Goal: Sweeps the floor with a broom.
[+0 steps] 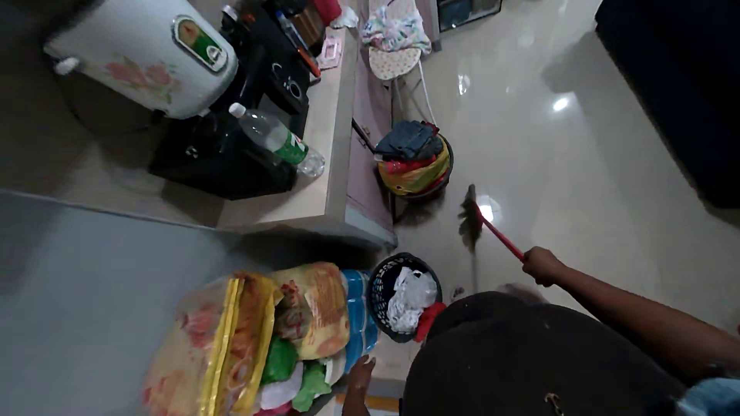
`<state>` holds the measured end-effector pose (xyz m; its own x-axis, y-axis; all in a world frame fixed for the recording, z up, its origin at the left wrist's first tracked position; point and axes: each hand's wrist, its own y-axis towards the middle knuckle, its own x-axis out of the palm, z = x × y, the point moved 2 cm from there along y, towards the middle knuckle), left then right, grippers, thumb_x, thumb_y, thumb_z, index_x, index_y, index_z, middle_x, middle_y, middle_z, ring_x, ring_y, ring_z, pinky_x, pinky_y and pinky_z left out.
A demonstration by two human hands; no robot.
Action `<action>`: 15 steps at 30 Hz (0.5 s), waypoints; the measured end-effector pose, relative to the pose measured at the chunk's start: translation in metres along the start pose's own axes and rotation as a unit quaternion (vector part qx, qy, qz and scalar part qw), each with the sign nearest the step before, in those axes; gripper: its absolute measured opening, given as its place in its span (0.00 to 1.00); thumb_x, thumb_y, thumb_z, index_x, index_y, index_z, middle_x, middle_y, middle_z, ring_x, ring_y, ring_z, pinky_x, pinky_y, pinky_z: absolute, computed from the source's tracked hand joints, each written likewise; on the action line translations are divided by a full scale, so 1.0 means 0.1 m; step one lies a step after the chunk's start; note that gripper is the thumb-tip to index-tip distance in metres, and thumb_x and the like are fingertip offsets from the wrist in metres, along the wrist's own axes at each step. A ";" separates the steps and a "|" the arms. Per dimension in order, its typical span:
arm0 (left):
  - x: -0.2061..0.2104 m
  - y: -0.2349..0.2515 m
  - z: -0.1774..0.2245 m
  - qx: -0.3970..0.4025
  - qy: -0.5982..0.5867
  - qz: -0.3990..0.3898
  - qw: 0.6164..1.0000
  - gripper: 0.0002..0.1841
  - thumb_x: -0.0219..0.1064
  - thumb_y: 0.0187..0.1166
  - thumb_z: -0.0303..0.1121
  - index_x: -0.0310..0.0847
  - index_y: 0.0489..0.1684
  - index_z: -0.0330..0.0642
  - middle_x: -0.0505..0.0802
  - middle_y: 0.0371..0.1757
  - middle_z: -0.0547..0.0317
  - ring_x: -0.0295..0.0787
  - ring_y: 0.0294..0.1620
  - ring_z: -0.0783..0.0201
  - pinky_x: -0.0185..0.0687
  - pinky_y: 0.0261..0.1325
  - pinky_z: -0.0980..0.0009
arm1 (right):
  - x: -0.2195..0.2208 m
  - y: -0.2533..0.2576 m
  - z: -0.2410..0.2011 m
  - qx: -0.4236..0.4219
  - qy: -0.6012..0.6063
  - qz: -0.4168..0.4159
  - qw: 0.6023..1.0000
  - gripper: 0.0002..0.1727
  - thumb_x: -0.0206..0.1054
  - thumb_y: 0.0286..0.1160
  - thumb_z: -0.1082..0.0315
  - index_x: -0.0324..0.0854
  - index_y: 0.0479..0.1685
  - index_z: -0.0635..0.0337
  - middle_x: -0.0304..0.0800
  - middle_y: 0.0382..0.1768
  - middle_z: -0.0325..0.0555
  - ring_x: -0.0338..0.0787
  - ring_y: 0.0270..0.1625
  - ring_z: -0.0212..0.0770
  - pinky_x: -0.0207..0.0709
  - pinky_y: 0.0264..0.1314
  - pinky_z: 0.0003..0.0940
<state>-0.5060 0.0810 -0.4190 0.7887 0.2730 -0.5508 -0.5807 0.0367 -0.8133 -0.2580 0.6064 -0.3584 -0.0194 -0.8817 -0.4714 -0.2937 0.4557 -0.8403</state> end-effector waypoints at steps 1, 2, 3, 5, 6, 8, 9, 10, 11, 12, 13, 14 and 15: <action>-0.07 0.05 0.06 -0.006 -0.009 0.008 1.000 0.26 0.60 0.91 0.40 0.71 0.80 0.31 0.82 0.75 0.29 0.79 0.76 0.35 0.72 0.79 0.41 | -0.01 -0.15 -0.07 -0.008 -0.008 -0.005 1.000 0.11 0.66 0.79 0.69 0.84 0.49 0.70 0.89 0.36 0.60 0.90 0.31 0.51 0.85 0.38 0.51; -0.13 0.06 0.15 -0.010 -0.023 0.014 1.000 0.26 0.60 0.91 0.39 0.70 0.81 0.30 0.81 0.76 0.29 0.78 0.77 0.34 0.71 0.79 0.41 | -0.05 -0.31 -0.15 -0.019 -0.009 -0.018 1.000 0.12 0.66 0.79 0.69 0.84 0.53 0.69 0.88 0.35 0.60 0.89 0.29 0.51 0.84 0.37 0.50; -0.16 0.06 0.24 -0.012 -0.034 0.017 0.999 0.26 0.59 0.91 0.39 0.70 0.81 0.31 0.81 0.76 0.29 0.78 0.77 0.34 0.71 0.79 0.41 | -0.09 -0.43 -0.24 -0.030 -0.004 -0.038 0.999 0.14 0.66 0.80 0.69 0.84 0.58 0.67 0.88 0.36 0.59 0.88 0.28 0.49 0.84 0.36 0.48; -0.18 0.08 0.40 -0.007 -0.047 0.007 0.999 0.26 0.59 0.91 0.40 0.70 0.81 0.31 0.81 0.76 0.29 0.78 0.77 0.34 0.72 0.77 0.39 | -0.18 -0.50 -0.42 -0.054 0.028 -0.079 0.995 0.19 0.66 0.83 0.67 0.82 0.70 0.61 0.88 0.33 0.55 0.84 0.24 0.44 0.81 0.32 0.42; -0.17 0.11 0.48 -0.007 -0.043 -0.002 0.999 0.26 0.60 0.91 0.40 0.70 0.81 0.32 0.81 0.75 0.29 0.78 0.77 0.34 0.72 0.77 0.39 | -0.19 -0.43 -0.51 -0.061 0.059 -0.101 0.991 0.20 0.66 0.85 0.65 0.80 0.74 0.58 0.87 0.31 0.51 0.81 0.22 0.39 0.79 0.29 0.37; -0.12 0.11 0.64 -0.008 -0.034 -0.013 0.999 0.27 0.61 0.90 0.40 0.70 0.82 0.32 0.82 0.75 0.30 0.77 0.78 0.35 0.71 0.78 0.40 | -0.12 -0.09 -0.70 -0.067 0.146 -0.136 0.978 0.20 0.65 0.85 0.65 0.81 0.73 0.57 0.86 0.29 0.44 0.77 0.18 0.33 0.73 0.22 0.29; -0.09 0.08 0.71 -0.009 -0.032 -0.012 0.999 0.27 0.61 0.90 0.40 0.70 0.82 0.31 0.82 0.75 0.30 0.77 0.78 0.35 0.71 0.79 0.41 | -0.05 0.15 -0.80 -0.069 0.176 -0.155 0.970 0.20 0.65 0.85 0.66 0.81 0.73 0.58 0.86 0.29 0.44 0.76 0.18 0.32 0.71 0.21 0.28; -0.06 0.01 0.80 -0.009 -0.039 -0.012 0.999 0.27 0.62 0.90 0.39 0.69 0.82 0.30 0.82 0.75 0.30 0.77 0.78 0.35 0.70 0.80 0.42 | 0.04 0.38 -0.90 -0.068 0.196 -0.172 0.963 0.19 0.64 0.85 0.66 0.80 0.72 0.59 0.86 0.29 0.43 0.74 0.17 0.31 0.70 0.20 0.27; -0.03 -0.09 0.90 -0.010 -0.042 -0.018 0.999 0.27 0.62 0.90 0.39 0.69 0.82 0.30 0.83 0.75 0.31 0.77 0.79 0.37 0.69 0.81 0.43 | 0.13 0.59 -0.99 -0.065 0.204 -0.183 0.960 0.19 0.64 0.85 0.66 0.80 0.71 0.60 0.85 0.29 0.43 0.74 0.17 0.31 0.69 0.20 0.26; -0.02 -0.20 1.00 -0.009 -0.037 -0.034 0.999 0.27 0.62 0.90 0.38 0.69 0.82 0.30 0.83 0.75 0.31 0.77 0.80 0.38 0.67 0.84 0.45 | 0.20 0.76 -1.06 -0.058 0.204 -0.186 0.959 0.18 0.64 0.85 0.66 0.81 0.69 0.60 0.85 0.28 0.42 0.74 0.16 0.30 0.69 0.19 0.26; -0.01 -0.29 1.08 -0.007 -0.024 -0.054 0.998 0.27 0.62 0.89 0.38 0.68 0.82 0.30 0.82 0.75 0.31 0.76 0.80 0.38 0.65 0.85 0.46 | 0.25 0.89 -1.08 -0.053 0.192 -0.183 0.963 0.16 0.64 0.85 0.65 0.81 0.67 0.61 0.85 0.28 0.42 0.75 0.17 0.30 0.70 0.20 0.26; -0.02 -0.36 1.13 -0.007 -0.009 -0.073 0.997 0.28 0.63 0.89 0.38 0.68 0.83 0.30 0.82 0.76 0.30 0.75 0.81 0.38 0.64 0.86 0.46 | 0.26 0.99 -1.04 -0.050 0.165 -0.174 0.970 0.15 0.64 0.85 0.65 0.82 0.64 0.61 0.85 0.29 0.43 0.76 0.19 0.31 0.73 0.22 0.27; -0.04 -0.39 1.15 -0.010 0.002 -0.079 0.997 0.28 0.63 0.89 0.38 0.68 0.83 0.30 0.82 0.76 0.31 0.75 0.81 0.39 0.64 0.86 0.46 | 0.20 1.07 -0.93 -0.045 0.141 -0.164 0.975 0.15 0.65 0.85 0.64 0.83 0.63 0.62 0.86 0.34 0.46 0.79 0.24 0.35 0.76 0.29 0.33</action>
<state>-0.5102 0.1890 -0.3636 0.8712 0.2606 -0.4161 -0.4447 0.0596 -0.8937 -0.3782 0.6262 -0.4326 -0.1689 -0.9826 -0.0771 -0.4107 0.1413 -0.9008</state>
